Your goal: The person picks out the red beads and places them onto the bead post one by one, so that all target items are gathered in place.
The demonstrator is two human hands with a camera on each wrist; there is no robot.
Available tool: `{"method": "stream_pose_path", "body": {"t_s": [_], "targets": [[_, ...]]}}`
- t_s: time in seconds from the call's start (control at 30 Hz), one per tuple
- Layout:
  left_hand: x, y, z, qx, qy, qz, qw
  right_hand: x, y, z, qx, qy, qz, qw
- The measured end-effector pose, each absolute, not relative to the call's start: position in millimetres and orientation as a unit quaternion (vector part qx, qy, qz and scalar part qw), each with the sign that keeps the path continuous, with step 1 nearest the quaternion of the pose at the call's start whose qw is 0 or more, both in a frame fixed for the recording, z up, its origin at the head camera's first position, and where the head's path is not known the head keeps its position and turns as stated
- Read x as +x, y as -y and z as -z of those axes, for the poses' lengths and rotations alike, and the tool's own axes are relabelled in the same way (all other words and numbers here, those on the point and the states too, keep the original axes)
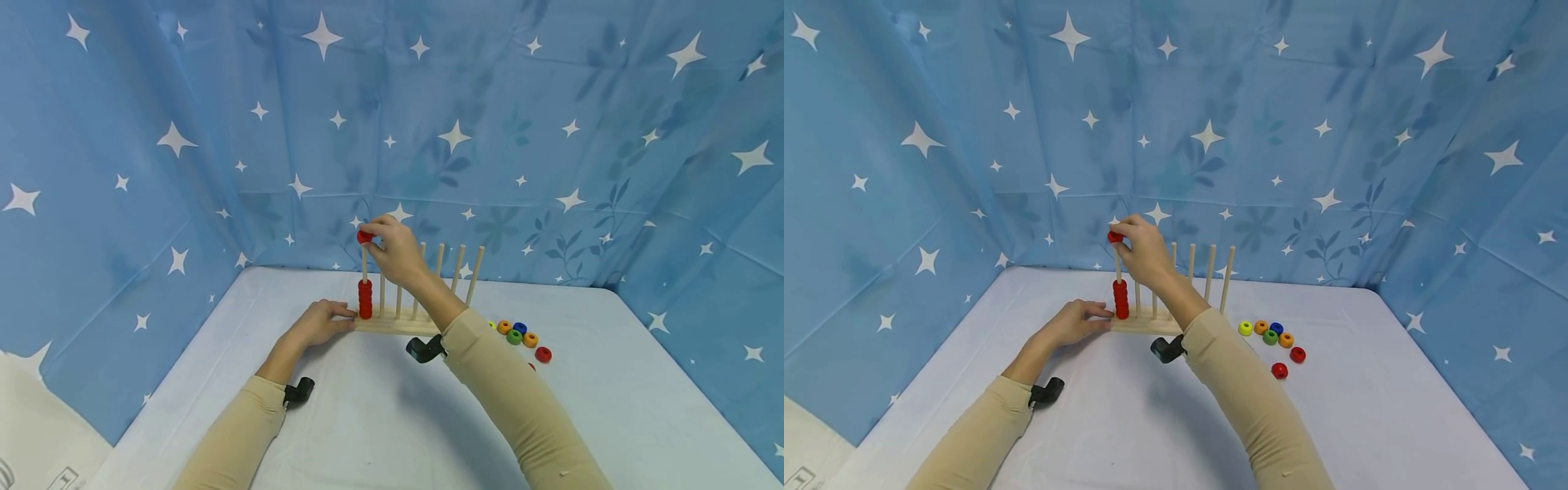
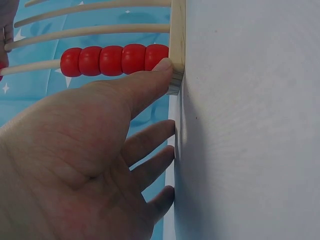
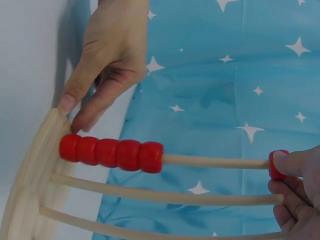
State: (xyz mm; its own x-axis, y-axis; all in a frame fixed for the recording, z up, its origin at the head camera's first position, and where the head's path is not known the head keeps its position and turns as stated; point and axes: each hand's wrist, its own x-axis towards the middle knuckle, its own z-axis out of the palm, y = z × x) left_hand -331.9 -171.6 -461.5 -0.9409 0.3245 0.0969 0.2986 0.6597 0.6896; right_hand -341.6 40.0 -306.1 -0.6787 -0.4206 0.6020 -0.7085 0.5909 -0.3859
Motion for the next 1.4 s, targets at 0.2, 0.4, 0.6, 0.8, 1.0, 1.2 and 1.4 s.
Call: {"method": "stream_pose_path", "body": {"t_s": [0.2, 0.4, 0.6, 0.8, 1.0, 1.2, 1.4], "targets": [[-332.1, 170.7, 461.7, 0.172, -0.912, -0.372, 0.015, -342.7, -41.3, 310.2, 0.319, 0.875, -0.301, 0.203], [-331.7, 169.7, 460.9, 0.170, -0.910, -0.377, 0.016, -343.0, -42.1, 310.2, 0.320, 0.876, -0.298, 0.202], [-332.0, 169.8, 461.5, 0.171, -0.912, -0.373, 0.016, -343.5, -42.2, 310.8, 0.327, 0.872, -0.297, 0.210], [-332.3, 170.0, 462.0, 0.170, -0.911, -0.374, 0.017, -344.4, -42.0, 310.9, 0.327, 0.873, -0.281, 0.227], [-332.7, 170.5, 462.2, 0.171, -0.913, -0.371, 0.015, -343.8, -41.5, 309.3, 0.312, 0.886, -0.254, 0.230], [-331.7, 171.1, 461.9, 0.171, -0.913, -0.370, 0.013, -342.2, -43.0, 308.2, 0.304, 0.890, -0.253, 0.227], [-331.8, 171.4, 461.7, 0.169, -0.913, -0.371, 0.015, -337.6, -49.1, 305.6, 0.326, 0.866, -0.289, 0.247]]}}
